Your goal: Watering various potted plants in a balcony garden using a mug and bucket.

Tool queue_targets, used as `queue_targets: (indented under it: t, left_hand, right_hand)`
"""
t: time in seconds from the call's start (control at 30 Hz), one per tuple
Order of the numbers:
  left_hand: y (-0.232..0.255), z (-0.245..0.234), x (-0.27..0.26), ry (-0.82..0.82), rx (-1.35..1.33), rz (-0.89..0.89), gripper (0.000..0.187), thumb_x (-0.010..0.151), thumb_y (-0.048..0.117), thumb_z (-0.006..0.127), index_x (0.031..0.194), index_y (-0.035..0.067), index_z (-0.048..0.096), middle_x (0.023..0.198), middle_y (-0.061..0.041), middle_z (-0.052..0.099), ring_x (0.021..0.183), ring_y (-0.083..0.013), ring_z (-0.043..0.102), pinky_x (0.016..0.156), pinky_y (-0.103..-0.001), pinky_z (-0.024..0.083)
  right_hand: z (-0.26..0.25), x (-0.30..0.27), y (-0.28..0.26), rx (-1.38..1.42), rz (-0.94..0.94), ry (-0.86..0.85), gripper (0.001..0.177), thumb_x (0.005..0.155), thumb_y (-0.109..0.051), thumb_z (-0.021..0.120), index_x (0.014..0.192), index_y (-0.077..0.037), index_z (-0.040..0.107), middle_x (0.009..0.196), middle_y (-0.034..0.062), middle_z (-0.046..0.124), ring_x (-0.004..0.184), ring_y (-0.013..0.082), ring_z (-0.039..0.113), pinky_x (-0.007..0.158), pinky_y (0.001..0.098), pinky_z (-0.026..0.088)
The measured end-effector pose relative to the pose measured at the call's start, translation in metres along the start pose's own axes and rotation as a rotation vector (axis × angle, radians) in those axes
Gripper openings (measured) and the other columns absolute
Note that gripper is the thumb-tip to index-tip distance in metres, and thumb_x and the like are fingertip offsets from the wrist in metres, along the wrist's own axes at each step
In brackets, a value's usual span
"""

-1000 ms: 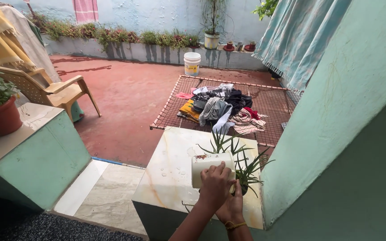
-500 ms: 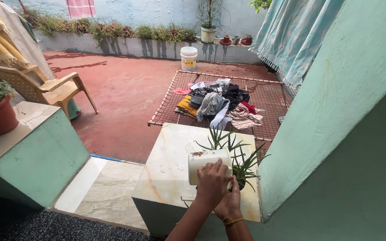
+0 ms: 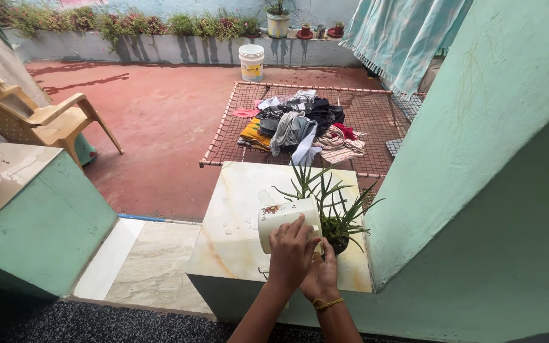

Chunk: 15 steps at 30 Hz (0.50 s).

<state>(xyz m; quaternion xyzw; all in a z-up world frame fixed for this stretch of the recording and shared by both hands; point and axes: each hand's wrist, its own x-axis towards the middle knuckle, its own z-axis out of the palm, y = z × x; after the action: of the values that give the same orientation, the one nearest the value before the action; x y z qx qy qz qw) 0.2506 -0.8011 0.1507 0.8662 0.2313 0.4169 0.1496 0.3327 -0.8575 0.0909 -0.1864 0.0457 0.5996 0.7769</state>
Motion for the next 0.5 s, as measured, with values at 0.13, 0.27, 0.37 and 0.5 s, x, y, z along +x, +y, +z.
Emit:
queue_targets:
  t: [0.13, 0.27, 0.37, 0.5]
  left_hand:
    - [-0.004, -0.012, 0.0, 0.012, -0.066, -0.068, 0.03, 0.097, 0.032, 0.064, 0.108, 0.005, 0.071, 0.135, -0.016, 0.063, 0.116, -0.0315, 0.058, 0.101, -0.051, 0.036]
    - [-0.005, -0.041, 0.009, -0.015, -0.132, -0.278, 0.037, 0.094, 0.038, 0.067, 0.091, 0.002, 0.07, 0.125, -0.013, 0.063, 0.109, -0.0314, 0.058, 0.095, -0.05, 0.04]
    - [-0.02, -0.058, 0.01, 0.013, -0.131, -0.413, 0.044, 0.09, 0.042, 0.071, 0.076, 0.0, 0.069, 0.113, -0.015, 0.062, 0.109, -0.0331, 0.056, 0.095, -0.05, 0.044]
    - [-0.052, -0.087, 0.006, -0.013, -0.109, -0.591, 0.047, 0.09, 0.042, 0.073, 0.074, -0.001, 0.067, 0.107, -0.017, 0.059, 0.104, -0.0345, 0.058, 0.087, -0.048, 0.049]
  right_hand:
    - [0.007, 0.001, 0.004, -0.058, -0.046, 0.108, 0.057, 0.094, -0.056, 0.048, 0.136, -0.018, 0.052, 0.132, 0.0122, 0.062, 0.122, 0.0284, 0.06, 0.1, 0.0519, 0.05]
    - [0.031, -0.002, 0.015, -0.213, -0.098, 0.295, 0.049, 0.092, -0.046, 0.05, 0.136, -0.024, 0.05, 0.119, 0.0173, 0.061, 0.115, 0.03, 0.063, 0.091, 0.0529, 0.056]
    - [0.001, 0.023, 0.029, -0.195, -0.144, 0.282, 0.05, 0.097, -0.034, 0.058, 0.138, -0.009, 0.044, 0.121, 0.0214, 0.056, 0.109, 0.0361, 0.063, 0.086, 0.0513, 0.06]
    - [0.053, 0.011, 0.062, -0.349, -0.161, 0.337, 0.052, 0.089, -0.024, 0.057, 0.137, -0.018, 0.039, 0.125, 0.0158, 0.057, 0.1, 0.041, 0.065, 0.078, 0.0495, 0.06]
